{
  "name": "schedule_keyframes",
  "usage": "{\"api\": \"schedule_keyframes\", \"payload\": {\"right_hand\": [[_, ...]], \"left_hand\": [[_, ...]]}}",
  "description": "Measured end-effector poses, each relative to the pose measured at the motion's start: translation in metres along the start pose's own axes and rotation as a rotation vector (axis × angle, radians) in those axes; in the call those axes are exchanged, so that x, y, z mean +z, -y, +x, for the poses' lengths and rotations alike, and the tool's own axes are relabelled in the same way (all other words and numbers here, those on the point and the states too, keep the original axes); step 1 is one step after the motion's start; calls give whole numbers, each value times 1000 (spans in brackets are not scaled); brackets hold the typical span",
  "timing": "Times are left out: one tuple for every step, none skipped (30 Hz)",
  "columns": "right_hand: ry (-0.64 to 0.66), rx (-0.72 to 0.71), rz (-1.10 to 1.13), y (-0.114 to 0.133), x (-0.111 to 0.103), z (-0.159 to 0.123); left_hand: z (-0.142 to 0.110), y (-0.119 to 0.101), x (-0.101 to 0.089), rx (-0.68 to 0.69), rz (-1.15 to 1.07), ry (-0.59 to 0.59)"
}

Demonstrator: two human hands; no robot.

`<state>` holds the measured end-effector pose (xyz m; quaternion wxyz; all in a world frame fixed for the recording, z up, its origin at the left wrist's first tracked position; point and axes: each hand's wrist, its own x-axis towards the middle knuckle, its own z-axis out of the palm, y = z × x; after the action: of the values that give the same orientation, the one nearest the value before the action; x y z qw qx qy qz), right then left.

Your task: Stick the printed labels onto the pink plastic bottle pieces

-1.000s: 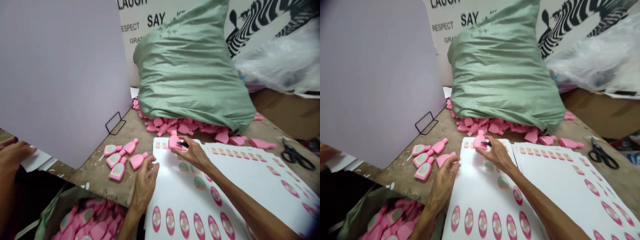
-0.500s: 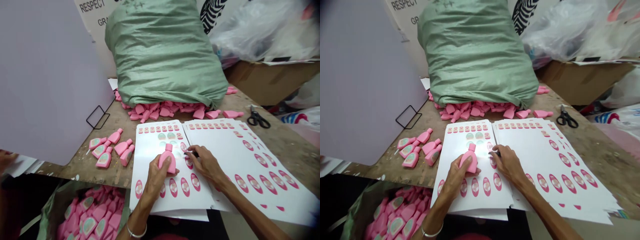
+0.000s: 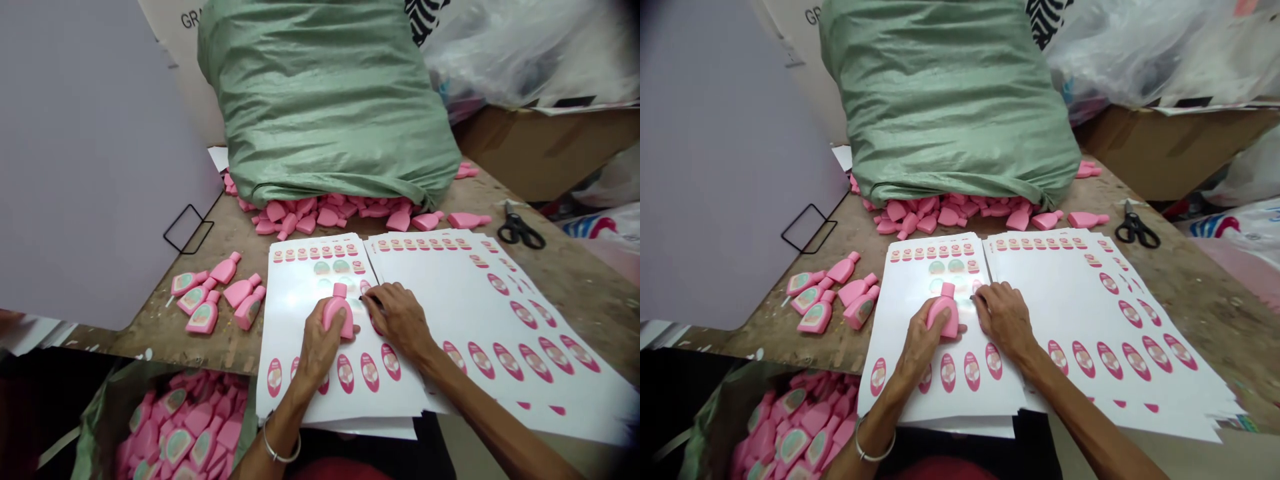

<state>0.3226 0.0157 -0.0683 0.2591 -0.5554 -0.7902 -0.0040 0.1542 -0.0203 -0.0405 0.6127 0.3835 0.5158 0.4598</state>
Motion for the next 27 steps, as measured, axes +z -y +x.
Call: {"api": "schedule_keyframes", "payload": {"right_hand": [[10, -2, 13, -1, -1, 0], [23, -5, 29, -1, -1, 0], [34, -6, 44, -2, -2, 0], [45, -5, 60, -2, -3, 1], [51, -3, 74, -2, -4, 1], [54, 2, 86, -2, -4, 1], [57, 8, 97, -2, -4, 1], [55, 16, 105, -1, -4, 1], [52, 23, 111, -1, -4, 1], [47, 26, 113, 0, -3, 1], [36, 23, 108, 1, -3, 1], [24, 13, 97, 2, -2, 0], [7, -2, 86, 3, -3, 0], [-12, -14, 81, 5, -3, -1], [-32, -19, 89, 6, -4, -2], [-54, -10, 112, 8, -5, -3], [-72, 17, 151, 10, -7, -5], [-86, 60, 206, 12, -9, -6], [-92, 116, 267, 14, -12, -6], [-84, 185, 337, 17, -15, -7], [-65, 261, 411, 19, -19, -7], [-44, 339, 485, 22, -22, -6], [-27, 410, 553, 25, -26, -5], [-21, 466, 611, 29, -30, -4], [-20, 505, 653, 32, -33, -3], [-22, 525, 681, 36, -36, -2], [-22, 528, 696, 39, -38, -1]], "left_hand": [[0, 0, 0, 0, -2, 2], [1, -1, 0, 3, 0, 0], [1, -1, 0, 8, 7, -6], [1, -1, 1, 12, 14, -13], [1, -1, 1, 17, 18, -19], [1, -1, 0, 20, 20, -21], [1, -1, 0, 21, 17, -20], [1, -1, 0, 22, 12, -18], [0, -1, 0, 24, 8, -13], [0, 0, -1, 27, 5, -8], [0, 0, -1, 30, 2, -2], [0, 1, -1, 34, -3, 1], [0, 2, -1, 41, -12, -3], [1, 3, -1, 47, -23, -9], [1, 3, -1, 51, -37, -17], [0, 3, 0, 51, -55, -26], [0, 2, 0, 48, -74, -31], [0, 1, 0, 40, -91, -37], [0, 0, -1, 27, -107, -39], [-1, -1, -1, 13, -124, -42], [-1, -2, -2, 7, -141, -47], [-2, -3, -3, 7, -155, -51], [-2, -4, -4, 15, -169, -53], [-3, -4, -5, 25, -185, -51], [-4, -4, -6, 34, -207, -49], [-6, -4, -6, 29, -238, -60], [-7, -4, -7, 8, -281, -75]]}}
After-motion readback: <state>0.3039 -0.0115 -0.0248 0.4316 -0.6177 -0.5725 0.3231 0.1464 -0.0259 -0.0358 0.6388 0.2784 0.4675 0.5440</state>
